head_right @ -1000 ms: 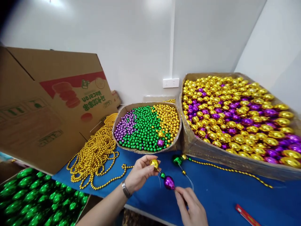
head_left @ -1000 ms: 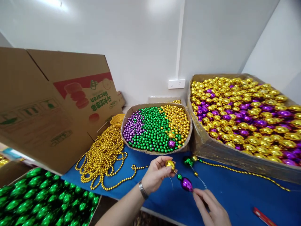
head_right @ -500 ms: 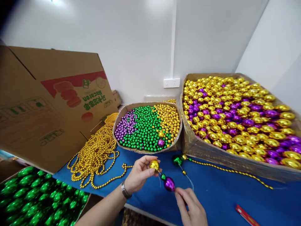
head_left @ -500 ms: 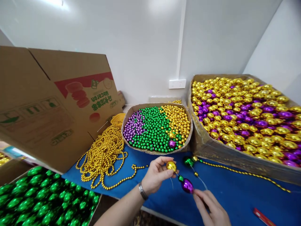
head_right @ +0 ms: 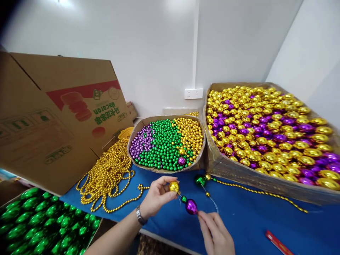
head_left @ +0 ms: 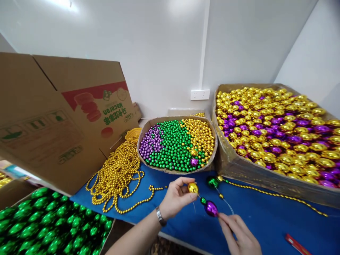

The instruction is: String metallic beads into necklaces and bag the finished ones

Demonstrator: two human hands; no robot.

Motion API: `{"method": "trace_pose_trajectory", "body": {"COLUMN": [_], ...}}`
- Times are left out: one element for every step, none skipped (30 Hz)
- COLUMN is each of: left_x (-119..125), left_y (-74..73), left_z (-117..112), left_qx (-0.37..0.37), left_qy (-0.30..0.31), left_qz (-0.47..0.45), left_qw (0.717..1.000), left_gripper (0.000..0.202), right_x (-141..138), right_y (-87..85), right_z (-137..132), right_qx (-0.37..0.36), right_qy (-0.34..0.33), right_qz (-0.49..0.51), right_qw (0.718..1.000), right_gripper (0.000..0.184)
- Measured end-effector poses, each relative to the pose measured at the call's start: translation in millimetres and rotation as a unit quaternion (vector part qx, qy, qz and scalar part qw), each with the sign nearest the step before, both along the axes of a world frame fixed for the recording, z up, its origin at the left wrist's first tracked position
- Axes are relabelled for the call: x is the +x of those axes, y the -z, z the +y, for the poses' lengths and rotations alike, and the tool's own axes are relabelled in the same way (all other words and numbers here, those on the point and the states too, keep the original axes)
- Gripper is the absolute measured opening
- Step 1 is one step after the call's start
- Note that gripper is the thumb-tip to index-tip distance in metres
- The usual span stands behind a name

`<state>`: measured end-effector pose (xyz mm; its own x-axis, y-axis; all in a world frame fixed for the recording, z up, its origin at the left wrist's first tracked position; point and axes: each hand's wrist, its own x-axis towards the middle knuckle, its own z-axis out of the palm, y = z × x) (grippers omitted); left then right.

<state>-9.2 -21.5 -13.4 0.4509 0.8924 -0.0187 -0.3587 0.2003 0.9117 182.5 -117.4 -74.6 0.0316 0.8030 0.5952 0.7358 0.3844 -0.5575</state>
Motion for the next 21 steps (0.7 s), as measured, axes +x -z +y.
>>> {"method": "trace_pose_trajectory", "body": {"left_x": [-0.1,-0.1,-0.1,-0.1,0.0,0.1,0.3,0.5,0.7,1.0,1.1,1.1,0.8,0.3,-0.4,-1.3,-2.1,-2.8,-3.2,-3.4,-3.2], "left_y": [0.0,0.1,0.4,1.0,1.7,2.4,3.1,3.6,3.7,3.5,2.9,2.2,1.3,0.6,0.1,-0.1,0.1,0.5,1.0,1.4,1.6], "left_z": [0.2,0.4,0.6,0.8,0.9,0.9,0.9,0.9,0.7,0.6,0.4,0.4,0.5,0.9,1.5,2.2,2.9,3.5,3.9,3.9,3.5], "left_qx": [0.000,-0.001,-0.004,-0.008,-0.015,-0.026,-0.037,-0.046,-0.049,-0.048,-0.041,-0.033,-0.030,-0.033,-0.042,-0.053,-0.064,-0.071,-0.071,-0.063,-0.051], "left_qy": [-0.003,-0.005,-0.006,-0.007,-0.006,-0.006,-0.006,-0.008,-0.012,-0.017,-0.021,-0.021,-0.016,-0.008,0.001,0.008,0.013,0.014,0.012,0.009,0.008], "left_qz": [0.003,0.003,0.001,-0.002,-0.006,-0.011,-0.016,-0.019,-0.019,-0.016,-0.014,-0.014,-0.019,-0.027,-0.037,-0.046,-0.051,-0.051,-0.048,-0.040,-0.030], "left_qw": [1.000,1.000,1.000,1.000,1.000,1.000,0.999,0.999,0.999,0.999,0.999,0.999,0.999,0.999,0.998,0.998,0.997,0.996,0.996,0.997,0.998], "left_gripper": [0.042,0.043,0.043,0.044,0.044,0.044,0.043,0.042,0.041,0.040,0.041,0.041,0.042,0.043,0.042,0.042,0.042,0.041,0.041,0.041,0.041], "right_x": [0.2,0.5,0.8,1.1,1.3,1.5,1.4,1.1,0.6,-0.2,-1.0,-2.0,-2.9,-3.7,-4.2,-4.6,-4.8,-4.8,-4.9,-5.0,-5.3], "right_y": [0.4,1.0,1.7,2.5,3.4,4.4,5.3,6.3,7.2,8.1,8.8,9.5,10.0,10.3,10.4,10.2,9.9,9.5,9.3,9.5,10.3], "right_z": [0.2,0.3,0.2,-0.1,-0.5,-0.9,-1.4,-1.9,-2.3,-2.6,-2.8,-3.0,-3.3,-3.6,-4.0,-4.3,-4.7,-4.9,-5.0,-4.8,-4.2], "right_qx": [-0.010,-0.020,-0.026,-0.023,-0.015,-0.004,0.007,0.012,0.006,-0.007,-0.024,-0.044,-0.066,-0.089,-0.108,-0.122,-0.130,-0.132,-0.131,-0.134,-0.147], "right_qy": [0.000,0.002,0.005,0.008,0.011,0.013,0.013,0.012,0.011,0.009,0.006,0.001,-0.005,-0.013,-0.021,-0.027,-0.029,-0.027,-0.023,-0.020,-0.021], "right_qz": [0.003,0.005,0.006,0.006,0.006,0.006,0.007,0.008,0.011,0.017,0.024,0.034,0.046,0.058,0.071,0.084,0.095,0.106,0.118,0.133,0.151], "right_qw": [1.000,1.000,1.000,1.000,1.000,1.000,1.000,1.000,1.000,1.000,0.999,0.998,0.997,0.994,0.991,0.989,0.987,0.985,0.984,0.982,0.977], "right_gripper": [0.020,0.020,0.020,0.019,0.019,0.019,0.020,0.020,0.020,0.020,0.020,0.019,0.019,0.019,0.020,0.020,0.020,0.020,0.020,0.020,0.020]}}
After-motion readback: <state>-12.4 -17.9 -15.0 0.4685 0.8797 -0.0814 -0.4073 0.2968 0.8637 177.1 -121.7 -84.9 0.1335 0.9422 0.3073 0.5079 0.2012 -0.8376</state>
